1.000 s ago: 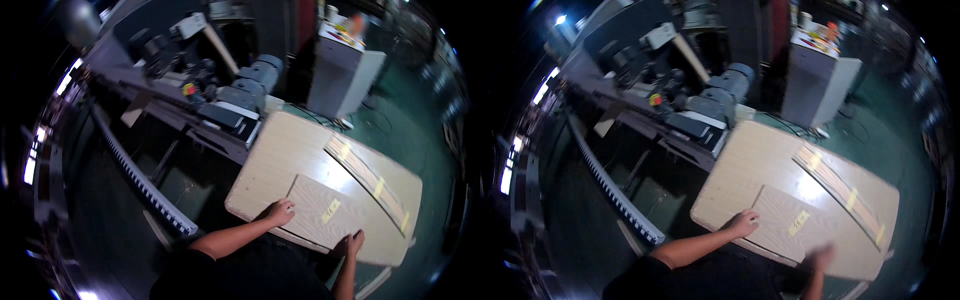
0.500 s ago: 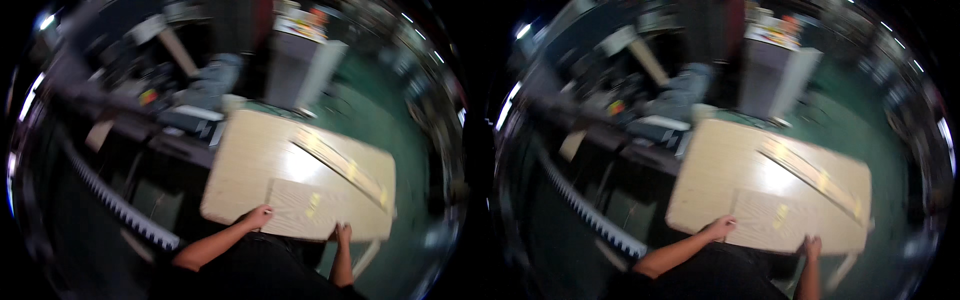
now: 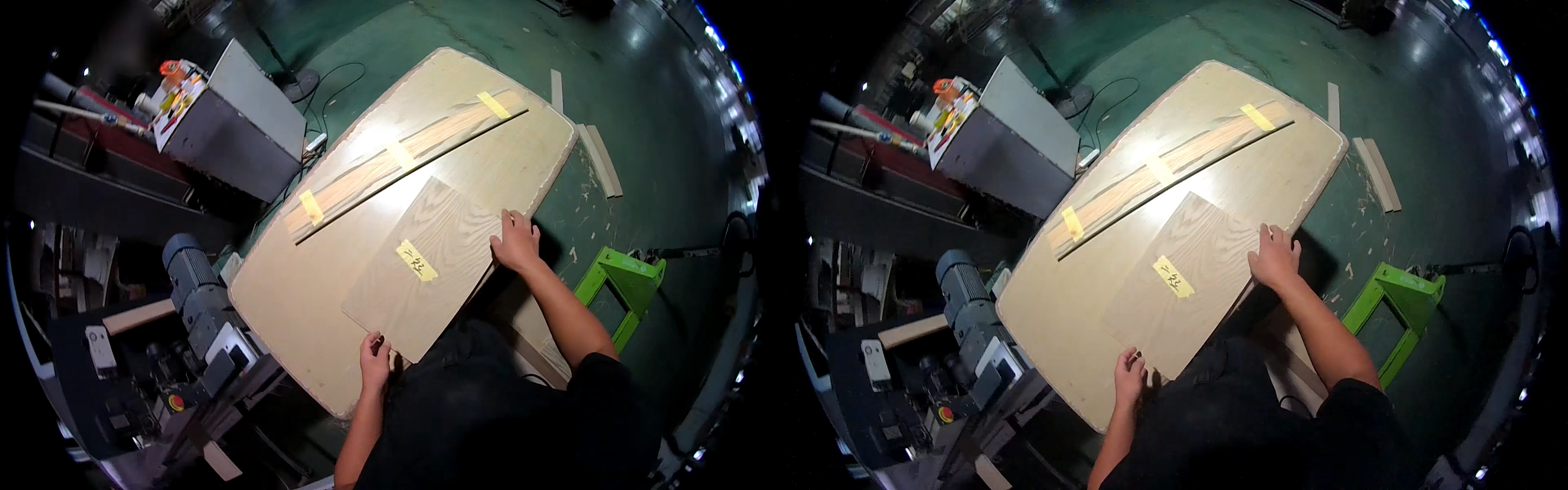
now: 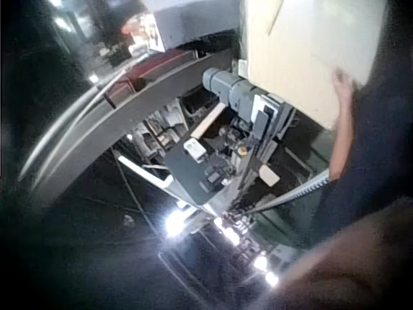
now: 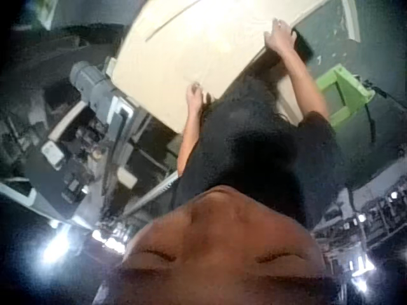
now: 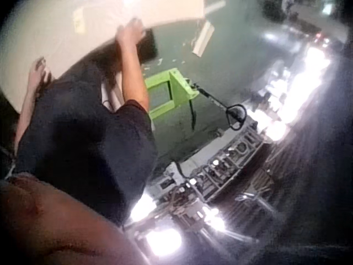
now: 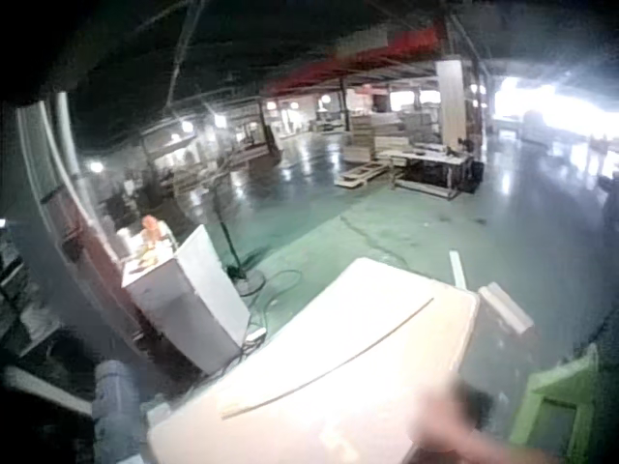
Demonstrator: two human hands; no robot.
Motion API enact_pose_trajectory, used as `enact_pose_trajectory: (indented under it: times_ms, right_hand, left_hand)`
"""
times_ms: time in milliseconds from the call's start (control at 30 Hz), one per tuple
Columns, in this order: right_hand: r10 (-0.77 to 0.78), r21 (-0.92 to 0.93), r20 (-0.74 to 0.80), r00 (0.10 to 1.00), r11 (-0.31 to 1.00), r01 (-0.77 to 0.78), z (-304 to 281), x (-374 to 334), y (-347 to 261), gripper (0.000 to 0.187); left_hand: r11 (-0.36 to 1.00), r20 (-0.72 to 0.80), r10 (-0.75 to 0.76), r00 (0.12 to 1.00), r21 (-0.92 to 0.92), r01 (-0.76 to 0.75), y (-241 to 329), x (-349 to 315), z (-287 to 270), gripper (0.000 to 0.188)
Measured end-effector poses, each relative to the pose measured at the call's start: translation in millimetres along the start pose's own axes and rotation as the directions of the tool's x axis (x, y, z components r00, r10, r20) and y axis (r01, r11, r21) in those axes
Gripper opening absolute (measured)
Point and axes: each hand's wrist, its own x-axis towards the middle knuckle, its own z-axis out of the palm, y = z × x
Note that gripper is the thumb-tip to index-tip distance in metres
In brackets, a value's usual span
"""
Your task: The person picks off small pieces of material from a wooden frame by hand while sitting on the floor, then stands up to move and arrange wooden panels on a table next to a large industrial machine.
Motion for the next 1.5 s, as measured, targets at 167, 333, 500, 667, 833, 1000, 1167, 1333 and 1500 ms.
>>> enact_pose_trajectory:
  times_ms: [167, 333, 500, 667, 833, 1000, 1167, 1333, 1500]
  right_hand:
    - [0.172, 0.047, 0.181, 0.968, 0.982, -0.183, -1, 8, -1, 0.065]
    - [0.24, 0.235, 0.297, 0.924, 0.92, -0.314, -17, 29, 13, 0.05]
    - [0.087, 0.595, 0.019, 0.996, 0.8, -0.081, -50, 2, 14, 0.035]
    - [-0.154, 0.956, 0.259, 0.954, 0.183, -0.23, -142, -49, -34, 0.028]
    - [-0.269, 0.984, 0.161, 0.95, 0.115, -0.134, -172, -76, -55, 0.032]
    - [-0.35, 0.965, 0.118, 0.929, 0.263, -0.024, -187, -81, -60, 0.032]
    - [-0.331, 0.981, 0.08, 0.94, 0.193, -0.016, -181, -83, -61, 0.033]
    - [-0.235, 0.957, 0.119, 0.965, 0.285, -0.049, -174, -76, -56, 0.03]
    - [-0.067, 0.844, 0.081, 0.994, 0.536, -0.033, -119, -37, -13, 0.024]
  left_hand:
    - [1.0, -0.017, -0.006, 1.0, 0.018, 0.006, 34, -4, 13, 0.044]
    - [0.988, -0.034, -0.139, 0.99, -0.078, 0.136, 55, 3, 14, 0.044]
    - [0.987, 0.024, -0.131, 0.991, -0.096, 0.132, 49, 11, 7, 0.042]
    - [0.987, -0.033, -0.14, 0.99, -0.079, 0.137, 49, 7, 6, 0.044]
    - [0.991, -0.049, -0.124, 0.991, -0.062, 0.121, 58, -1, 14, 0.049]
    - [0.994, -0.051, -0.096, 0.994, -0.061, 0.093, 47, -1, 12, 0.053]
    - [0.995, -0.054, -0.072, 0.996, -0.078, 0.068, 58, -8, 21, 0.057]
    - [0.996, -0.073, -0.088, 0.993, -0.001, 0.088, 50, -6, 17, 0.057]
    - [0.993, -0.105, -0.069, 0.992, 0.087, 0.078, 48, -6, 23, 0.055]
